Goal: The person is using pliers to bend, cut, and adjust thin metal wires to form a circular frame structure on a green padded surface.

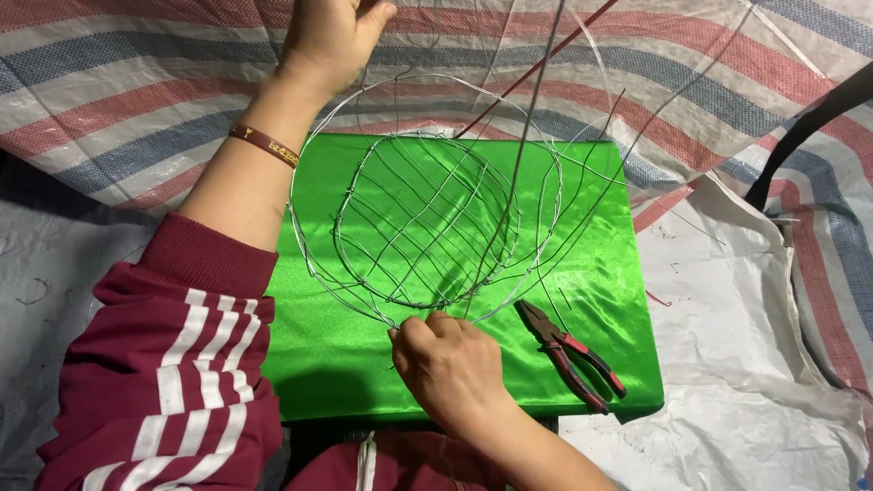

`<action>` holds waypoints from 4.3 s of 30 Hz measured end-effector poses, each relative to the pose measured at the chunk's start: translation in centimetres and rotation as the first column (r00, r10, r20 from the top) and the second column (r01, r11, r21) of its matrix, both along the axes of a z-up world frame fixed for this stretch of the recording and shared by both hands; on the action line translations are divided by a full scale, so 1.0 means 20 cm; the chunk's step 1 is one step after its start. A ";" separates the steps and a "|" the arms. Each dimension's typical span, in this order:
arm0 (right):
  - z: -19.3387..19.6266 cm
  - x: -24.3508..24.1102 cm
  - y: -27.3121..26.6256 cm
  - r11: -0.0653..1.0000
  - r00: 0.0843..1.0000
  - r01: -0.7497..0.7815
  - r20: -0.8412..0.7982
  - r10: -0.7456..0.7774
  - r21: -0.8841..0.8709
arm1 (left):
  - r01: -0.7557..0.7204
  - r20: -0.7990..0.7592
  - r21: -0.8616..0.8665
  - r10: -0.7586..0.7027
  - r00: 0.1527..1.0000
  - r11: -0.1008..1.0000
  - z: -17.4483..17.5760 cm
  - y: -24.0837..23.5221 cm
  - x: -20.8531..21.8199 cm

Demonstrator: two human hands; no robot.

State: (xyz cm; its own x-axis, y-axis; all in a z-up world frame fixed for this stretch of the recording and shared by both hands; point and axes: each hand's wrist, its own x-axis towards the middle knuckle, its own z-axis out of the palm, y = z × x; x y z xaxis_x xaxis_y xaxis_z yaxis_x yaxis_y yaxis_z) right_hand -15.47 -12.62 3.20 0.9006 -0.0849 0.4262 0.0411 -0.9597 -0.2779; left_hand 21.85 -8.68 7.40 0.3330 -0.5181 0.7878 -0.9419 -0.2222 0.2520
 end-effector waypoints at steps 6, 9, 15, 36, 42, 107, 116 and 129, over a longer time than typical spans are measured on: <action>0.01 0.00 0.00 1.000 1.000 -0.007 0.001 0.007 0.006 | 0.030 0.033 0.021 -0.030 0.999 0.999 0.02 -0.01 0.01; 0.01 0.00 0.00 1.000 1.000 -0.014 0.014 0.014 -0.004 | 0.164 -0.135 -0.015 -0.165 0.977 0.986 0.03 0.00 0.03; 0.06 0.01 -0.01 0.999 0.999 -0.007 0.050 0.005 0.036 | 0.132 -0.685 0.095 -0.031 0.728 0.987 0.06 0.01 0.09; 0.28 0.11 -0.03 0.971 0.994 0.022 0.096 -0.047 0.240 | 0.109 -0.805 0.268 0.160 0.571 0.957 -0.07 -0.13 0.38; 0.26 0.12 -0.04 0.972 0.996 -0.017 0.094 -0.005 0.236 | 0.215 -0.784 0.234 0.054 0.618 0.948 -0.10 -0.13 0.42; 0.25 0.07 -0.21 0.969 0.889 0.071 -0.455 0.045 0.236 | 0.112 -0.317 0.018 -0.101 0.943 0.994 -0.18 0.88 -0.92; 0.22 0.05 -0.22 0.973 0.918 0.090 -0.396 0.001 0.210 | -0.030 -0.213 0.048 0.040 0.976 0.998 -0.35 0.81 -0.92; 0.21 0.03 -0.21 0.970 0.930 0.070 -0.366 0.020 0.231 | -0.404 -0.915 -0.372 -0.404 0.006 0.836 -0.39 0.67 -0.82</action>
State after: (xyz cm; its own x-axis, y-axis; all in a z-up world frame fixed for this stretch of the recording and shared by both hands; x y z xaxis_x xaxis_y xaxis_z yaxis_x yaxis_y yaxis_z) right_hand -14.81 -16.87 7.46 0.9854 -0.1669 0.0348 -0.1290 -0.8634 -0.4877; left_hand 5.45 4.80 -0.42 0.9319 -0.2748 -0.2366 0.3147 0.2885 0.9043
